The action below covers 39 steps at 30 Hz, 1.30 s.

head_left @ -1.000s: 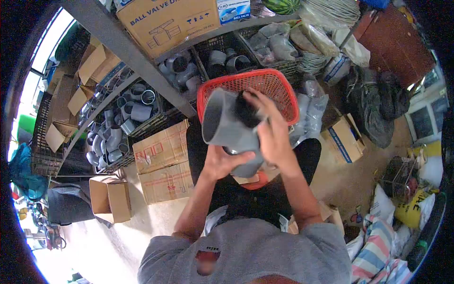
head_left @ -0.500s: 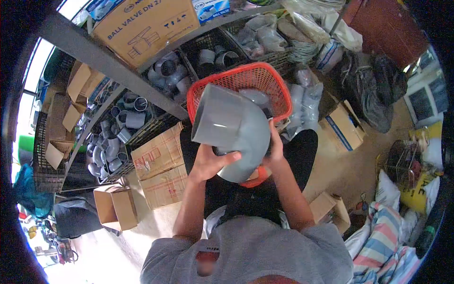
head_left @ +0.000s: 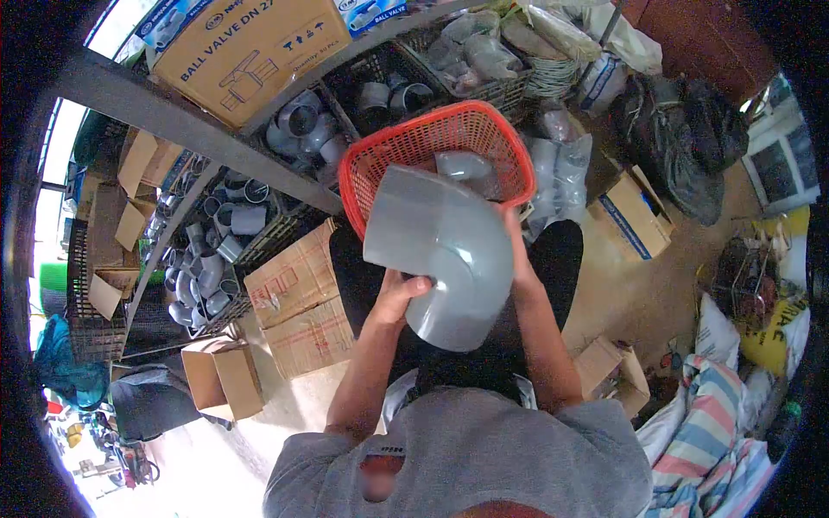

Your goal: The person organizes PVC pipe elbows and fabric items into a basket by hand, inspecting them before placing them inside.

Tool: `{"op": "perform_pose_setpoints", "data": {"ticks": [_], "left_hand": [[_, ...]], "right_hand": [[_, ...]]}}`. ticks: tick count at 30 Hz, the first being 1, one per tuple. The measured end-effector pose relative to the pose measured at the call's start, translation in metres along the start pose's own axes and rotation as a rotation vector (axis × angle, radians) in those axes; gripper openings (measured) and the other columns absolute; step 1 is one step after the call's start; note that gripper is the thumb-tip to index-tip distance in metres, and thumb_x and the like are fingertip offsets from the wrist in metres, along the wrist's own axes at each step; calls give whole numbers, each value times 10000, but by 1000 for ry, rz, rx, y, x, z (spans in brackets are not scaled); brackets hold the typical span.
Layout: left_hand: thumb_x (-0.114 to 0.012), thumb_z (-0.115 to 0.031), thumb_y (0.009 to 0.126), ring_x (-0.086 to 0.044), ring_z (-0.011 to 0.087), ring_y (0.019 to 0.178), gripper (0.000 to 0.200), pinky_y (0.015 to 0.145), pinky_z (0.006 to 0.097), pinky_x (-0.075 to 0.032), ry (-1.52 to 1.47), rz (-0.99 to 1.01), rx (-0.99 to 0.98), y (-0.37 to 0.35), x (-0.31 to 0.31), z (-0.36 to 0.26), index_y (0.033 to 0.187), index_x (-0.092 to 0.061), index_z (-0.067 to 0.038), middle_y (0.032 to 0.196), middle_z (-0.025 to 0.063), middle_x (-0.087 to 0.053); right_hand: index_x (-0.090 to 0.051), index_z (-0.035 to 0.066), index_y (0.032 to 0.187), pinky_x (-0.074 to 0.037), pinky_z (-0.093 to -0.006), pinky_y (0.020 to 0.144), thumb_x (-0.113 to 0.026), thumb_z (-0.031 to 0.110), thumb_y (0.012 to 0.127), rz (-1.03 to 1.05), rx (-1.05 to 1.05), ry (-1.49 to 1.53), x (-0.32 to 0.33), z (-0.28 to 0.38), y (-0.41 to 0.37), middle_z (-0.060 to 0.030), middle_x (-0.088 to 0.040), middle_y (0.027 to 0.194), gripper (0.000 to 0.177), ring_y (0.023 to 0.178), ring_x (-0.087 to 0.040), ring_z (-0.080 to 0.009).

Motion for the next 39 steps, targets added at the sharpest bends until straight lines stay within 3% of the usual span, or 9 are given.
{"op": "perform_pose_setpoints", "data": {"ticks": [3, 7, 13, 19, 25, 29, 33, 37, 39], "left_hand": [[-896, -151, 622, -539, 284, 1214, 985, 1046, 431, -432, 237, -14, -250, 14, -7, -7, 1436, -375, 33, 1310, 145, -550], [-908, -100, 624, -575, 269, 1166, 893, 1009, 417, -474, 189, -40, -480, 28, -10, -19, 1378, -438, -5, 1269, 134, -576], [-754, 34, 812, -635, 174, 1027, 449, 968, 332, -489, 167, -211, -368, 23, 7, -23, 1226, -585, -9, 1155, 59, -653], [-811, -151, 698, -439, 287, 1386, 680, 1134, 465, -359, 1455, 442, -827, -24, -78, -37, 1343, -597, -164, 1472, 80, -475], [-706, -228, 739, -332, 318, 1472, 782, 1200, 518, -219, 1670, 567, -770, -7, -65, -41, 1485, -473, -189, 1582, 109, -373], [-657, -319, 833, -326, 345, 1463, 712, 1185, 568, -223, 1730, 293, -910, 15, -66, -57, 1492, -446, -153, 1586, 129, -352], [-625, -215, 824, -261, 374, 1491, 688, 1196, 578, -181, 1628, 808, -763, -11, -89, -28, 1485, -453, -129, 1592, 139, -340], [-605, -164, 801, -263, 363, 1492, 710, 1201, 578, -175, 1692, 664, -921, 29, -73, -51, 1492, -444, -132, 1592, 133, -340], [-615, -188, 812, -316, 373, 1459, 658, 1194, 571, -206, 1641, 198, -969, 43, -74, -64, 1446, -478, -82, 1561, 148, -381]], "right_hand": [[-418, 38, 1436, -446, -387, 1045, -561, 586, 928, -90, 194, -73, -12, 8, -31, -110, -538, 1347, 761, 1227, -537, -243], [-398, 46, 1457, -439, -427, 1059, -658, 607, 840, -15, -50, 103, 25, -52, -40, -124, -527, 1373, 874, 1242, -534, -292], [-388, 56, 1465, -414, -539, 1078, -699, 571, 817, -115, -84, 505, -8, -42, -45, -162, -498, 1425, 885, 1283, -515, -339], [-504, 43, 1371, -488, -464, 1016, -680, 491, 862, -104, -15, 282, 3, -54, -35, -130, -607, 1277, 700, 1183, -593, -292], [-487, 32, 1382, -492, -397, 964, -645, 388, 886, -230, 52, 189, 3, -46, -39, -115, -600, 1263, 630, 1136, -602, -246], [-447, 35, 1419, -476, -400, 988, -640, 412, 897, -277, 30, 290, -18, -31, -43, -103, -570, 1299, 673, 1191, -569, -248], [-450, 40, 1409, -476, -407, 1004, -596, 383, 948, -135, 188, 137, 4, -35, -35, -108, -562, 1313, 594, 1184, -573, -246], [-437, 42, 1418, -466, -434, 1026, -611, 335, 947, -279, 104, 239, -4, -30, -42, -107, -551, 1333, 582, 1187, -570, -261], [-434, 50, 1425, -458, -443, 1033, -621, 325, 943, -293, 105, 253, -2, -30, -40, -103, -545, 1343, 586, 1203, -559, -259]]}}
Point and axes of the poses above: each hand's wrist, its own y-axis towards the middle knuckle, its own x-axis out of the back of the hand, z = x × y, the point moved 5 cm from there along y, towards the middle knuckle
